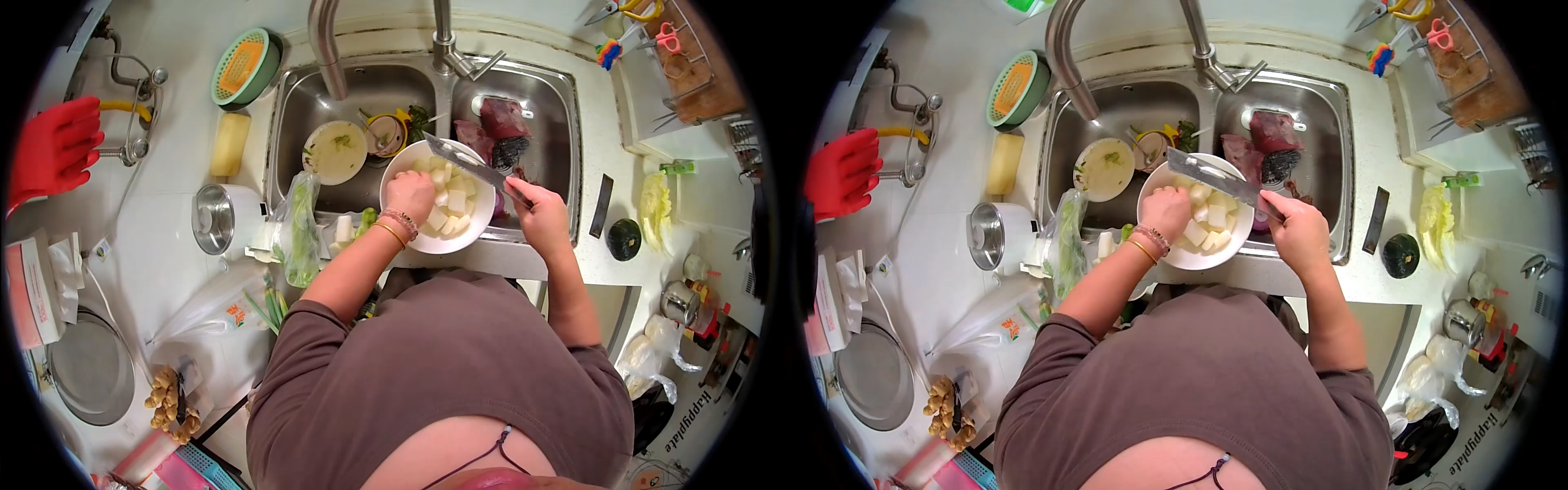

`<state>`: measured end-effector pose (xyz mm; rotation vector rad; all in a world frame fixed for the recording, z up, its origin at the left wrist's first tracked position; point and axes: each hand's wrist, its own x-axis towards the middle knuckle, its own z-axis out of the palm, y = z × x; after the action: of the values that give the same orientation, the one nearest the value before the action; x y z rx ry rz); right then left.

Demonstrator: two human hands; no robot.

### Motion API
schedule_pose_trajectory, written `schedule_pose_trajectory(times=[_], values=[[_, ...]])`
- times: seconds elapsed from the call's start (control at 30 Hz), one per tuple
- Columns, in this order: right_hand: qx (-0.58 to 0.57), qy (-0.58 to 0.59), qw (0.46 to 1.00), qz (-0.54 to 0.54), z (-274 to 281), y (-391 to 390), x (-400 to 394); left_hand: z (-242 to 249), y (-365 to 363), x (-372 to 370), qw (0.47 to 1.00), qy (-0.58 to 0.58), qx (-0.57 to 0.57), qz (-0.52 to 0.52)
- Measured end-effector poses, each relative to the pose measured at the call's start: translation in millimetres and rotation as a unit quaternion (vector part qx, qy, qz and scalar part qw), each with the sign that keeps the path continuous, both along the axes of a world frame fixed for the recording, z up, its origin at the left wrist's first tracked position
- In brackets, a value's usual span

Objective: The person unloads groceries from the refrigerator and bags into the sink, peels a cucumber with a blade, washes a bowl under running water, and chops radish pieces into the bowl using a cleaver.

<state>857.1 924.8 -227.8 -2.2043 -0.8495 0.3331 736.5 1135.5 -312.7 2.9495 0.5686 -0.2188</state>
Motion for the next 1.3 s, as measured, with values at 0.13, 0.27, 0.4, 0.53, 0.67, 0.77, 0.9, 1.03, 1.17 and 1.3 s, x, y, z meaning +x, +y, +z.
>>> schedule_pose_trajectory(times=[0.13, 0.27, 0.4, 0.53, 0.67, 0.77, 0.9, 1.03, 1.17, 1.3], values=[[-0.004, -0.001, 1.000, -0.005, 6.9, -2.0, -0.6, -13.5, -1.6, 1.6, 0.999, -0.022, -0.019, -0.021], [-0.004, -0.023, 1.000, -0.014, 5.5, -2.4, 0.3, -2.7, 8.8, -4.0, 0.996, 0.007, -0.086, 0.004], [0.012, -0.060, 0.998, -0.004, 2.0, 2.0, 1.1, 35.7, 21.9, -16.6, 0.956, -0.175, -0.222, 0.073], [0.053, -0.151, 0.984, 0.076, 12.0, 18.3, 0.9, 66.0, 33.3, -26.9, 0.565, -0.246, -0.749, 0.243], [0.136, -0.238, 0.946, 0.173, 24.1, 47.0, -6.8, 76.5, 41.3, -39.3, 0.323, -0.264, -0.892, 0.174], [0.158, -0.256, 0.931, 0.208, 26.9, 64.1, -13.6, 94.7, 27.0, -43.6, 0.411, -0.303, -0.825, 0.241], [0.151, -0.259, 0.928, 0.222, 30.5, 78.3, -20.9, 111.9, 19.3, -44.4, 0.326, -0.371, -0.829, 0.264], [0.146, -0.262, 0.926, 0.227, 29.5, 85.2, -24.2, 112.1, 23.1, -47.1, 0.275, -0.366, -0.845, 0.274], [0.144, -0.272, 0.923, 0.231, 29.4, 89.7, -24.6, 112.7, 24.9, -49.3, 0.255, -0.367, -0.854, 0.264], [0.141, -0.284, 0.918, 0.236, 31.1, 93.9, -20.1, 120.3, 40.3, -49.2, 0.005, -0.195, -0.950, 0.242]])
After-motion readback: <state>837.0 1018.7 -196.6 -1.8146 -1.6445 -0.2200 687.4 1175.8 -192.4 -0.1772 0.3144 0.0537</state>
